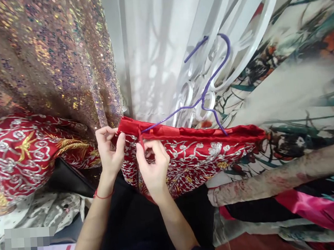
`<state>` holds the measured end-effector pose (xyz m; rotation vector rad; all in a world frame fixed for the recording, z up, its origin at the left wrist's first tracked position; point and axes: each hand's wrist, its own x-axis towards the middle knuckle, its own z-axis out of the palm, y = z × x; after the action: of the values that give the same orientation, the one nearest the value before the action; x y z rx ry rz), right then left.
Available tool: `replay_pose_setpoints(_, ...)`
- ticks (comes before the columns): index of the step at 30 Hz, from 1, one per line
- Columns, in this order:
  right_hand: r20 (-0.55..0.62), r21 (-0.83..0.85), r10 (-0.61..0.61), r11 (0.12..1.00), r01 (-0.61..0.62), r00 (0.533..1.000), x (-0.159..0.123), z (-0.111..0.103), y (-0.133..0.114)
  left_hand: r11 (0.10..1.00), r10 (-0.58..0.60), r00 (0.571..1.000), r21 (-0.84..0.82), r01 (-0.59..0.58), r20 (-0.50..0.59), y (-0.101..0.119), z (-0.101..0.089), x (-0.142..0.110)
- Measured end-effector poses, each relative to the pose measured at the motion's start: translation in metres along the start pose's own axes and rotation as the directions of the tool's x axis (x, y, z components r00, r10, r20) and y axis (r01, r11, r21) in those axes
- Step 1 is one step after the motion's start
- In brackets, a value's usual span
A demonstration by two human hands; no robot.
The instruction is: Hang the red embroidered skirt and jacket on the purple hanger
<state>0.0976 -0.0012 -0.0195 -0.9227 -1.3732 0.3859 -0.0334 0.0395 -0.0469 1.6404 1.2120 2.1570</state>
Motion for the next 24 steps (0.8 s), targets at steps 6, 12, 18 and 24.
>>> replay_pose_setpoints(6, 0.279, 0.482, 0.226, 0.807, -0.340, 0.933, -0.006, -0.009, -0.002, 0.997, 0.055, 0.995, 0.049, -0.059, 0.082, 0.012, -0.004, -0.002)
replay_pose_setpoints(12, 0.300, 0.365, 0.139, 0.897, -0.248, 0.944, -0.018, -0.013, 0.007, 0.962, -0.046, 0.956, 0.271, -0.036, 0.289, 0.044, -0.014, -0.014)
replay_pose_setpoints(18, 0.250, 0.012, -0.069, 0.998, 0.068, 0.966, -0.039, -0.014, 0.013, 0.943, -0.119, 0.963, 0.332, 0.033, 0.242, 0.050, -0.016, -0.033)
replay_pose_setpoints(24, 0.273, -0.270, -0.287, 0.893, 0.360, 0.918, -0.050, -0.031, 0.007, 0.884, -0.458, 0.843, 0.042, 0.465, 0.282, 0.037, -0.016, -0.038)
